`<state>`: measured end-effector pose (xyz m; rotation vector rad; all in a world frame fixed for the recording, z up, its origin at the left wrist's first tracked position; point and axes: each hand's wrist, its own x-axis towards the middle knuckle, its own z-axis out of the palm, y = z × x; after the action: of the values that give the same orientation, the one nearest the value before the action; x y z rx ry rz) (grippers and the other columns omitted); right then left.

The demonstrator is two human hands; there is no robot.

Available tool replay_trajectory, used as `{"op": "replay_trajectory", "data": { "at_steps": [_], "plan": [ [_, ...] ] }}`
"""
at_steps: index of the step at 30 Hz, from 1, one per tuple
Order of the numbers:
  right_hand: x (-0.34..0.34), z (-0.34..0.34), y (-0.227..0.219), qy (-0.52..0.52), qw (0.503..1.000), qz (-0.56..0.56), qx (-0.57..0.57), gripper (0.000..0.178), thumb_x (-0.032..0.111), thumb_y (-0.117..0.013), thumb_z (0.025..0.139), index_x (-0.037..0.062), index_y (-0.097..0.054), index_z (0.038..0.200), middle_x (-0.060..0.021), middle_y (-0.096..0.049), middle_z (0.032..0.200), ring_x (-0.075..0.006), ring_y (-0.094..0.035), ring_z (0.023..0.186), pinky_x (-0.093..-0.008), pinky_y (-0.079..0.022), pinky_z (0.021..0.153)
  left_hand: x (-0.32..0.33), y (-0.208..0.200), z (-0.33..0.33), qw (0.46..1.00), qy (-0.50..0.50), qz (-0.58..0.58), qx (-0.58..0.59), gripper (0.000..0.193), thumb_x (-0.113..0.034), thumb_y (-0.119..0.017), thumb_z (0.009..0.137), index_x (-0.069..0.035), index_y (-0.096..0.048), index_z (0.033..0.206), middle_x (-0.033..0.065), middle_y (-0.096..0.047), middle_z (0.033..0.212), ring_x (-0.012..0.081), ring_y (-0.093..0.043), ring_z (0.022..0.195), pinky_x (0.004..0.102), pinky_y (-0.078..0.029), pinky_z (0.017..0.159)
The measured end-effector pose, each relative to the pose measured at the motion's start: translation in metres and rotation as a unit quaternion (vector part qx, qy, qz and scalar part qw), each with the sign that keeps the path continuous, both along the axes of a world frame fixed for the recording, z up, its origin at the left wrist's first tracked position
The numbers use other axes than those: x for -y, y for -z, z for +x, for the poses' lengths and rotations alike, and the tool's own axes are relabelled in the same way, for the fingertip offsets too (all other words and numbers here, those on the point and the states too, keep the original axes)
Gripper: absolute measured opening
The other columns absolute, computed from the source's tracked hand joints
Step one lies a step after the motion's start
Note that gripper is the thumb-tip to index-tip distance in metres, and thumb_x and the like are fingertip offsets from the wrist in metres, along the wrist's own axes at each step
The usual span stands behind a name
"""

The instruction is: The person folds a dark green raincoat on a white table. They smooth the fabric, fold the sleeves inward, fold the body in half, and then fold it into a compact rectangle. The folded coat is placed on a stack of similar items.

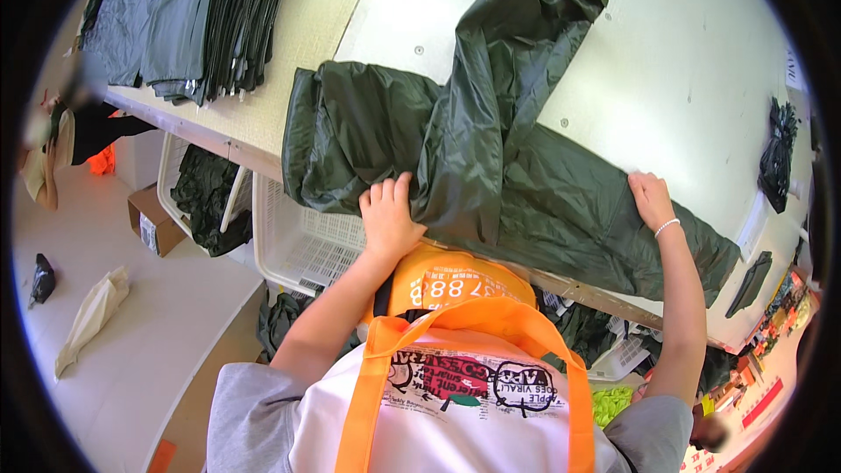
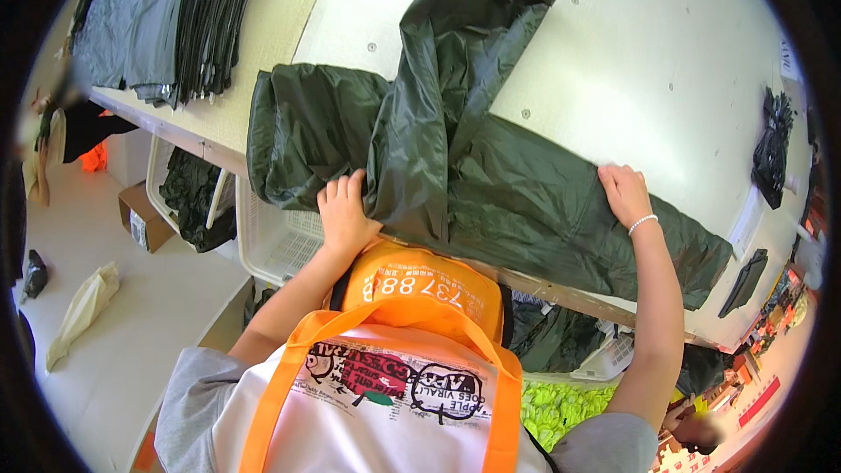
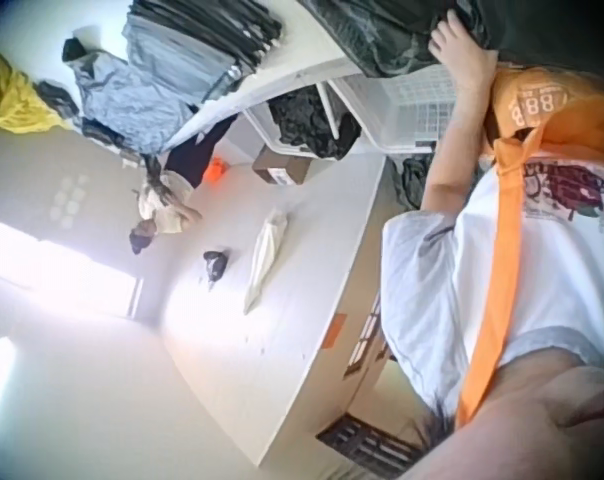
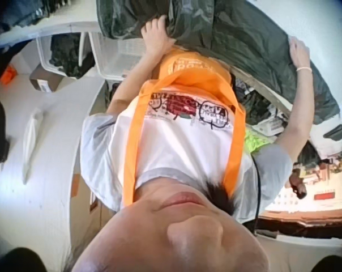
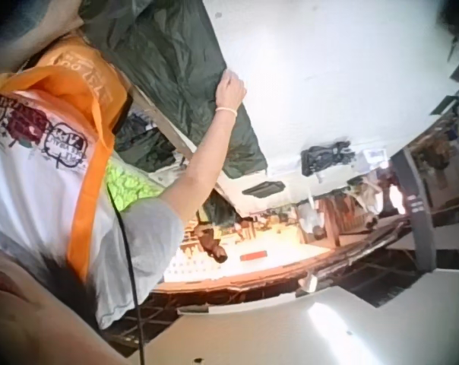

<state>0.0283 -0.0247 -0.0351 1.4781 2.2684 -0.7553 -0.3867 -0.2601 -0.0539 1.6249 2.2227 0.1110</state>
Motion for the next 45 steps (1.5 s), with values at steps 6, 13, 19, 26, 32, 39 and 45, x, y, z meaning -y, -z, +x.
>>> {"op": "replay_trajectory", "data": {
  "at_steps": [6, 13, 19, 26, 32, 39, 45],
  "plan": [
    [-0.068, -0.015, -0.004, -0.018, 0.949, 0.015, 0.313, 0.064, 0.052, -0.034, 0.095, -0.0010, -0.067, 0.080, -0.0246, -0.063, 0.090, -0.0396, -0.058, 0.090, -0.0471, -0.041, 0.086, 0.001, -0.002, -0.005, 0.999, 0.008, -0.008, 0.037, 0.087, -0.026, -0.082, 0.046, -0.010, -0.047, 0.124, 0.0084, -0.050, 0.100, 0.0278, -0.048, 0.099, 0.0435, -0.035, 0.090],
    [-0.243, -0.276, -0.050, -0.023, 0.925, 0.314, -0.212, 0.053, 0.048, -0.051, 0.091, -0.0011, -0.066, 0.102, -0.0120, -0.065, 0.075, -0.0182, -0.059, 0.060, -0.0324, -0.049, 0.063, -0.003, -0.017, -0.009, 0.996, 0.010, -0.042, 0.076, 0.087, -0.033, -0.082, 0.052, -0.007, -0.044, 0.127, 0.0098, -0.050, 0.104, 0.0279, -0.046, 0.103, 0.0437, -0.034, 0.092],
    [-0.235, -0.291, -0.051, -0.017, 0.991, 0.129, -0.034, 0.076, 0.066, -0.070, 0.065, -0.0090, -0.059, 0.076, -0.0167, -0.061, 0.071, -0.0250, -0.059, 0.064, -0.0412, -0.050, 0.061, -0.006, -0.032, -0.022, 0.991, 0.061, -0.043, 0.113, 0.079, -0.027, -0.079, 0.059, -0.009, -0.045, 0.128, 0.0101, -0.051, 0.104, 0.0283, -0.047, 0.104, 0.0421, -0.036, 0.092],
    [-0.071, -0.005, -0.174, 0.152, 0.963, 0.110, -0.195, 0.016, 0.011, -0.062, 0.089, 0.0043, -0.049, 0.081, 0.0054, -0.041, 0.075, -0.0046, -0.039, 0.069, -0.0201, -0.035, 0.062, 0.005, -0.037, -0.023, 0.986, 0.069, 0.070, 0.137, 0.071, -0.023, -0.076, 0.061, -0.010, -0.051, 0.126, 0.0099, -0.054, 0.103, 0.0292, -0.048, 0.101, 0.0406, -0.037, 0.088],
    [0.147, 0.268, -0.073, 0.308, 0.923, 0.230, 0.009, 0.045, -0.009, -0.049, 0.079, -0.0007, -0.054, 0.123, -0.0064, -0.058, 0.118, -0.0158, -0.054, 0.108, -0.0265, -0.042, 0.092, 0.002, -0.048, -0.013, 0.946, 0.187, 0.227, 0.139, 0.067, -0.019, -0.074, 0.065, -0.011, -0.051, 0.127, 0.0077, -0.054, 0.114, 0.0262, -0.050, 0.105, 0.0409, -0.036, 0.089],
    [0.113, 0.159, -0.075, 0.612, 0.753, -0.008, -0.241, 0.068, 0.062, -0.049, 0.086, 0.0008, -0.062, 0.112, -0.0068, -0.064, 0.100, -0.0113, -0.057, 0.088, -0.0249, -0.044, 0.070, -0.046, -0.031, -0.096, 0.958, 0.061, 0.280, -0.029, 0.071, -0.005, -0.061, 0.069, -0.001, -0.036, 0.136, 0.0187, -0.044, 0.133, 0.0379, -0.040, 0.123, 0.0432, -0.030, 0.103],
    [0.050, 0.134, -0.042, 0.335, 0.940, -0.043, -0.048, 0.041, 0.031, -0.065, 0.081, -0.0033, -0.065, 0.105, -0.0166, -0.067, 0.103, -0.0237, -0.061, 0.099, -0.0307, -0.045, 0.086, -0.097, 0.015, -0.136, 0.968, 0.096, 0.198, -0.120, 0.087, -0.018, -0.072, 0.068, -0.002, -0.027, 0.141, 0.0167, -0.034, 0.141, 0.0373, -0.036, 0.126, 0.0435, -0.031, 0.104]
  ]
}}
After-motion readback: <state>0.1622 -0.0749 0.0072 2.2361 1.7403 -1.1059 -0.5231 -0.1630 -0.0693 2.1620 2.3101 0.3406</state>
